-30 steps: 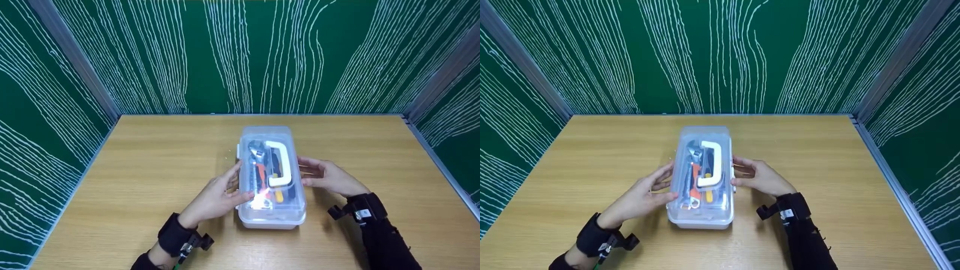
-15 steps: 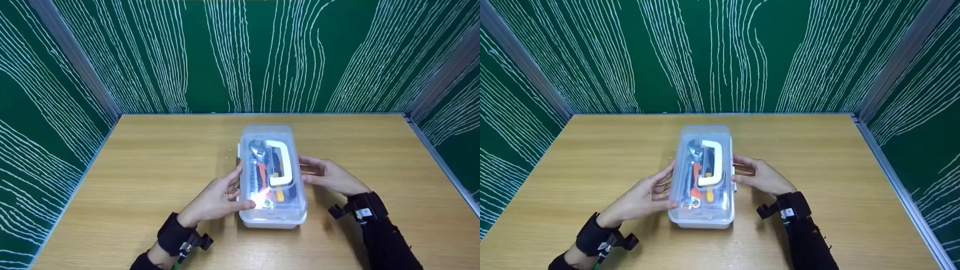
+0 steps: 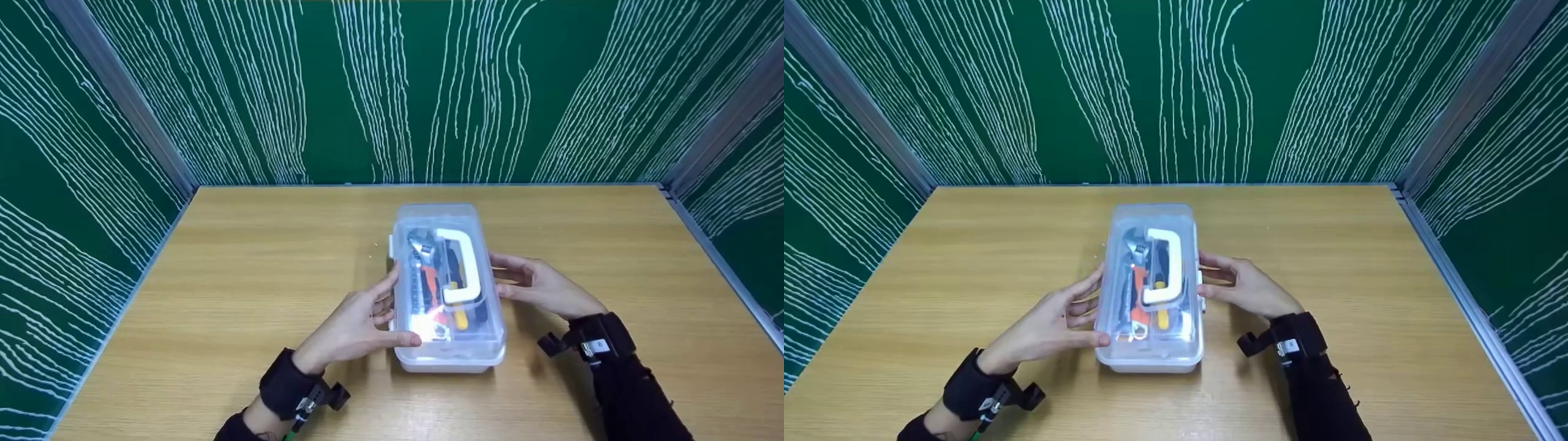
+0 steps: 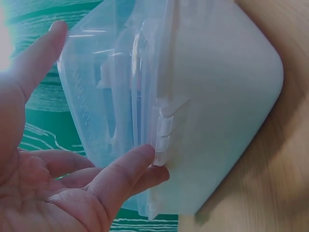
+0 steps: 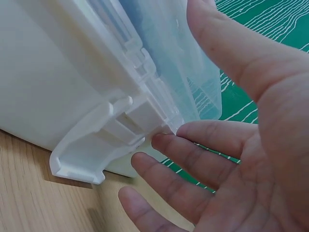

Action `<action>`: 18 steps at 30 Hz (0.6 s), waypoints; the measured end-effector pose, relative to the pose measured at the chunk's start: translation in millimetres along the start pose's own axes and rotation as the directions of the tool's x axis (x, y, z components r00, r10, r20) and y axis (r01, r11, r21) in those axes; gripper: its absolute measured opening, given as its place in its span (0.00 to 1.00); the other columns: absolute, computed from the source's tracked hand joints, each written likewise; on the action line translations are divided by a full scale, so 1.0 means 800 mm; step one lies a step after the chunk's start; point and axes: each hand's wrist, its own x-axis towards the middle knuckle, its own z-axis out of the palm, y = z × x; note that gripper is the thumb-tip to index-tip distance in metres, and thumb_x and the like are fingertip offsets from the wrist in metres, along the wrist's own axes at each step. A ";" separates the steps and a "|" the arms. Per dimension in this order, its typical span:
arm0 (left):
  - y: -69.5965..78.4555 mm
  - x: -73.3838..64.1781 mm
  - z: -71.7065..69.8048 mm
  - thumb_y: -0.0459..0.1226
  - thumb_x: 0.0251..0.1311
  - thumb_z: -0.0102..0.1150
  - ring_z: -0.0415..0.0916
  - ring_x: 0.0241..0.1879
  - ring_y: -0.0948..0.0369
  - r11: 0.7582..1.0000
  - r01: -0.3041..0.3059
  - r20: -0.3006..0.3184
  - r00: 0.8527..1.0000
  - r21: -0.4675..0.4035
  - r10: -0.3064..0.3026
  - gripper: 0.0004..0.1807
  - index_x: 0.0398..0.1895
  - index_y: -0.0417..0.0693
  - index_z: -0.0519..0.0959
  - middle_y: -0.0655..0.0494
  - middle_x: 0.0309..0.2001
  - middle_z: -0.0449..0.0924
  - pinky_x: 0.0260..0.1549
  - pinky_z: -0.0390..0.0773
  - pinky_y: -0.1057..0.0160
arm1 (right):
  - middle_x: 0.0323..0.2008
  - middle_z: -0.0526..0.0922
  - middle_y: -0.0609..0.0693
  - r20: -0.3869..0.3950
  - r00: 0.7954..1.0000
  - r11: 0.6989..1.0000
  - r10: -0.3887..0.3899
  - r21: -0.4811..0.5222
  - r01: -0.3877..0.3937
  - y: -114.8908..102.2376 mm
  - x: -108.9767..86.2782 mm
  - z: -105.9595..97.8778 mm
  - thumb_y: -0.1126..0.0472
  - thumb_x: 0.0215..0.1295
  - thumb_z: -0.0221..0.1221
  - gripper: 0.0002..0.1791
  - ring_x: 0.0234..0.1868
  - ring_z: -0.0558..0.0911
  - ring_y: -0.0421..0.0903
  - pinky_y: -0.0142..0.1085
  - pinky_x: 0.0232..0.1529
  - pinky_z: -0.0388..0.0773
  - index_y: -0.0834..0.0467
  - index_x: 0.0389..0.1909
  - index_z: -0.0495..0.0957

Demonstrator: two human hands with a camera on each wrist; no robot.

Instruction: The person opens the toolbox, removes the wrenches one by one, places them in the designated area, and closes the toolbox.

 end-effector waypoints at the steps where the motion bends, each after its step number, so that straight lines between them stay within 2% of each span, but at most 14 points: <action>1: 0.000 0.000 0.000 0.51 0.52 0.84 0.61 0.82 0.51 1.000 -0.004 -0.003 1.000 0.003 0.004 0.68 0.89 0.55 0.45 0.48 0.87 0.48 0.73 0.72 0.60 | 0.81 0.65 0.63 0.002 1.000 1.000 -0.001 0.010 0.001 0.000 0.000 0.000 0.57 0.76 0.66 0.43 0.80 0.68 0.64 0.27 0.69 0.76 0.63 0.84 0.57; 7: 0.000 0.001 0.003 0.49 0.52 0.85 0.62 0.81 0.50 1.000 -0.030 -0.012 0.999 -0.002 0.030 0.69 0.88 0.52 0.46 0.46 0.87 0.48 0.72 0.73 0.60 | 0.82 0.63 0.67 0.005 1.000 0.999 -0.018 0.038 0.018 0.002 0.001 0.000 0.58 0.76 0.66 0.44 0.80 0.67 0.68 0.25 0.66 0.77 0.66 0.84 0.55; 14: -0.002 0.002 0.006 0.49 0.51 0.85 0.61 0.81 0.48 0.996 -0.039 -0.010 0.999 -0.075 0.039 0.69 0.88 0.54 0.45 0.45 0.87 0.45 0.70 0.75 0.62 | 0.81 0.63 0.68 -0.008 1.000 0.999 -0.018 0.049 0.019 0.002 0.000 -0.001 0.58 0.79 0.63 0.42 0.79 0.69 0.68 0.26 0.65 0.79 0.68 0.83 0.55; 18: -0.003 0.003 0.006 0.47 0.52 0.85 0.61 0.82 0.47 0.996 -0.037 -0.012 0.999 -0.085 0.036 0.69 0.89 0.54 0.46 0.45 0.88 0.45 0.70 0.75 0.63 | 0.79 0.66 0.69 -0.023 0.999 1.000 -0.024 0.012 0.024 0.000 -0.001 0.000 0.57 0.79 0.63 0.41 0.79 0.68 0.69 0.26 0.66 0.78 0.69 0.82 0.57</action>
